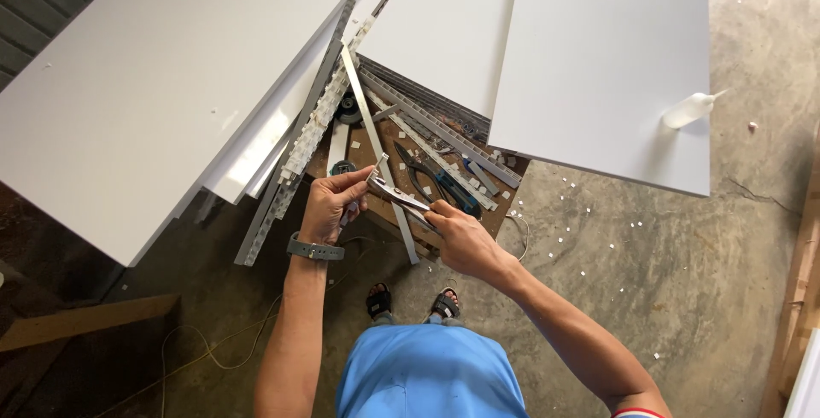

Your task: The person holds a large white foam board on the workbench, applies glue from a squeeze bottle along its edge, and positions a slotted plastic trim strip along the glued edge. They use pliers to grip and press the trim into place and adjust the strip along the board.

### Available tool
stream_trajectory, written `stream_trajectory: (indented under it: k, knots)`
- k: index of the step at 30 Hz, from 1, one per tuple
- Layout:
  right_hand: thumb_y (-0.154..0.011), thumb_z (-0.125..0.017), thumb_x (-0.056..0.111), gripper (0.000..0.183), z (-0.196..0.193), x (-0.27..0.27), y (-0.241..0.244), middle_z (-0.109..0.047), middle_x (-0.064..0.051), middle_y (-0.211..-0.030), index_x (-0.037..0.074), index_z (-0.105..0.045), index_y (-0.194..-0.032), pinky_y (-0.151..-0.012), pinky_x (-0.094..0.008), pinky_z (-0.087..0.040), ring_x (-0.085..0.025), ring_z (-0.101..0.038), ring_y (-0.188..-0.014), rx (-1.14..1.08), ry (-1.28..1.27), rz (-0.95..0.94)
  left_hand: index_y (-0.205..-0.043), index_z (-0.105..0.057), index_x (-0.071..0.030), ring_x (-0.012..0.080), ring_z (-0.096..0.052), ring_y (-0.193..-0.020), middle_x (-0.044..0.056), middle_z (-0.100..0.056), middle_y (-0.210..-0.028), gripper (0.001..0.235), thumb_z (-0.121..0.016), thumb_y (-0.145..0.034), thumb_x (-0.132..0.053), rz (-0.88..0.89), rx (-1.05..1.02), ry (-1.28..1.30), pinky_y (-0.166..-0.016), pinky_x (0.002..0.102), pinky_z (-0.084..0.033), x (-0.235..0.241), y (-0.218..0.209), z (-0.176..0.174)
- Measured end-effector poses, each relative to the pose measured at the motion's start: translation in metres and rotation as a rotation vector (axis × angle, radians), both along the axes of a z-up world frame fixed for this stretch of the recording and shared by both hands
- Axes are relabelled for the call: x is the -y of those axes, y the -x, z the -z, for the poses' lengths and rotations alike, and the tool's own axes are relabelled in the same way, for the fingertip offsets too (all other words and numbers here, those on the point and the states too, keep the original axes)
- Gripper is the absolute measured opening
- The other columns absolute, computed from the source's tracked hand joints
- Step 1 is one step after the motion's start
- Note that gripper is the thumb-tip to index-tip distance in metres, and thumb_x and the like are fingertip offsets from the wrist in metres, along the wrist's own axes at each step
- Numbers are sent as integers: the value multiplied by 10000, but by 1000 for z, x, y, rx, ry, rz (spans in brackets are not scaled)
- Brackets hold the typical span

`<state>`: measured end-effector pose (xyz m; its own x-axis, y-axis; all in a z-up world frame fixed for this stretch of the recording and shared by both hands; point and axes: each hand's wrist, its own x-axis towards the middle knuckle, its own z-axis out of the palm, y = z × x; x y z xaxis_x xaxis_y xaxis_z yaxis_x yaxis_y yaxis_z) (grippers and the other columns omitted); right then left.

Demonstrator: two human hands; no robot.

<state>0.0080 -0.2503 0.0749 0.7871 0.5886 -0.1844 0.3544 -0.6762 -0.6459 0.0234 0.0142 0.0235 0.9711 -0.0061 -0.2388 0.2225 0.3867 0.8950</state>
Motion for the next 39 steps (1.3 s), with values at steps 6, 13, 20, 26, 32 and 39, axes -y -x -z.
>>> stream_trajectory:
  k: [6,13,20,26,32,39]
  knots:
    - [-725,-522,-118,375,5,2,5,-614,-187,-1071,-47,-657,-1068,-814,-473,-551,-388,-674,-898,28,46,60,-1180,-781,-35,38,-522,-501,20,-668,-684,271,-722,-916,-44,70,-87,-108,-411,167,-359,5,0,-8]
    - [-818,-613,3,108,8,-3,6,-656,-205,-953,-35,-695,-877,-795,-491,-536,-409,-666,-871,60,-93,62,-1175,-752,-29,61,-606,-525,46,-711,-706,265,-701,-915,-49,-24,-93,-61,-417,164,-420,5,-1,-17]
    - [-811,-624,-5,115,15,-8,4,-695,-206,-924,-37,-724,-856,-798,-467,-551,-383,-694,-862,-5,-166,70,-1127,-773,-37,73,-611,-498,59,-711,-675,233,-727,-899,-44,-36,-148,-98,-379,169,-403,-1,-2,-14]
    - [-833,-597,-28,106,13,-14,3,-698,-210,-892,-38,-696,-799,-787,-467,-544,-366,-690,-829,-60,-128,73,-1115,-778,-47,68,-611,-495,49,-714,-682,228,-722,-894,-37,-34,-144,-104,-380,170,-411,-6,1,-17]
    - [-735,-557,-67,137,16,-16,1,-701,-187,-774,-1,-677,-721,-677,-448,-540,-333,-696,-711,-220,-124,117,-1116,-778,-44,65,-604,-528,42,-741,-756,229,-713,-897,-39,-26,-213,-129,-413,173,-420,-2,4,-19]
    - [-680,-492,-101,265,35,-15,9,-706,-176,-719,33,-714,-734,-662,-424,-559,-309,-711,-699,-290,-230,145,-1150,-775,-43,57,-567,-527,13,-710,-761,251,-714,-907,-53,-4,-272,-174,-418,178,-383,-6,3,3]
